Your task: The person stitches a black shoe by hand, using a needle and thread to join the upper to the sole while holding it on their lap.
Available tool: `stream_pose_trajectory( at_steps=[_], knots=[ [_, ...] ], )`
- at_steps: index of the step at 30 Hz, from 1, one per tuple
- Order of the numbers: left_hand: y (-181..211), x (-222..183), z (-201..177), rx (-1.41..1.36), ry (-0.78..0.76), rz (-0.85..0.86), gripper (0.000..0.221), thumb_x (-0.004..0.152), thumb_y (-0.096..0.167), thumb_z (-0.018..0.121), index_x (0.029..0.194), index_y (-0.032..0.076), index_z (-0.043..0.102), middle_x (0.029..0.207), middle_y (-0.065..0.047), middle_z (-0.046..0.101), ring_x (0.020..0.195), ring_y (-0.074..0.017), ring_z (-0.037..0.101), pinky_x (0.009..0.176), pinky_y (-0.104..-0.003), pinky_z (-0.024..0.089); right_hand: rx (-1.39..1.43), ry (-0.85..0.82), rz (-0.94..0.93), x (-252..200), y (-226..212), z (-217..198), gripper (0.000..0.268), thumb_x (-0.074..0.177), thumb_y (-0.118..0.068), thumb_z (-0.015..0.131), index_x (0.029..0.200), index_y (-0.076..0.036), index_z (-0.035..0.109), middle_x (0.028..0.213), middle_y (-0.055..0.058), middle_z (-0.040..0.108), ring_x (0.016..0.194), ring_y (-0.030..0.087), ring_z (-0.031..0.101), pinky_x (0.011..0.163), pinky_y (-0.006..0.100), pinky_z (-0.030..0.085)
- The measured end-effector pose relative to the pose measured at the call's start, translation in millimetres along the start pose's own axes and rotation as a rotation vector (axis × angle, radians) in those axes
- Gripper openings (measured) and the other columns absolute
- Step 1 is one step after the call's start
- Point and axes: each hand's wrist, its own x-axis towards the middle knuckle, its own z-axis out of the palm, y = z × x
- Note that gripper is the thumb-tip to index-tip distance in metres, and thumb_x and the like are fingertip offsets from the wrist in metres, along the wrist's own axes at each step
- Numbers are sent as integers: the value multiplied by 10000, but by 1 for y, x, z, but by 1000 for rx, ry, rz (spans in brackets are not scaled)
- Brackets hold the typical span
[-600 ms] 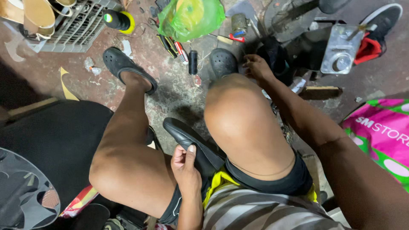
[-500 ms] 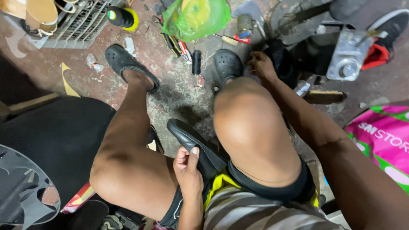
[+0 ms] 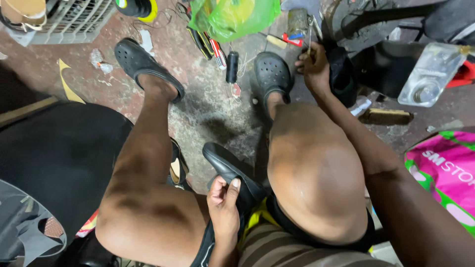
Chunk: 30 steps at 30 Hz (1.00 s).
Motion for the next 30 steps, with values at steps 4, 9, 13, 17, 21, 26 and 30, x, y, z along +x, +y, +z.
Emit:
stream_pose_trajectory(
  at_steps=[4,9,13,17,21,26,30],
  knots=[
    [3,4,4,38,26,-29,50,982,-1,662,938,24,658,884,32,627,822,-49,510,782,-221,420,-516,107,-415,-19,-29,1,477,1016,-31,605,1467,6,455,1168,199,608,984,325,646,856,429,540],
    [5,9,7,70,44,-68,61,984,5,657,926,25,658,865,37,623,801,-44,505,755,-216,414,-695,-172,-447,-26,-65,22,359,1058,-121,643,1402,-98,542,1228,165,571,1070,374,635,889,450,540],
    [2,6,8,86,38,-110,67,981,16,658,915,26,651,852,34,624,783,-47,510,737,-218,419,-716,-259,-570,10,-44,51,375,980,-121,657,1333,-30,569,1280,230,547,967,435,631,773,491,544],
    [-1,3,3,74,26,-49,61,1001,11,667,943,20,653,849,36,602,782,-42,480,729,-215,397,-1173,-245,-552,54,-15,88,272,948,-97,645,1210,-48,590,1182,201,568,905,353,691,680,475,562],
    [7,-1,4,-174,49,59,37,999,25,628,987,-1,651,960,-8,673,888,-71,549,860,-231,442,-1327,-269,-609,71,-2,94,305,959,-76,658,1257,-60,594,1159,181,581,927,339,684,697,452,567],
    [27,-8,4,-374,101,-18,161,1009,79,603,1133,-13,650,1066,-48,707,996,-129,625,934,-303,496,-1071,-257,-840,43,-37,65,356,852,-69,644,1202,-42,586,1128,169,569,1031,370,641,820,444,535],
    [32,-20,7,-596,43,-71,278,1039,79,599,1298,-24,604,1194,-96,706,1106,-194,666,1010,-373,517,-662,-291,-866,-16,-81,21,301,936,-93,616,1229,-38,573,1129,142,569,995,317,596,852,407,495]
  ],
)
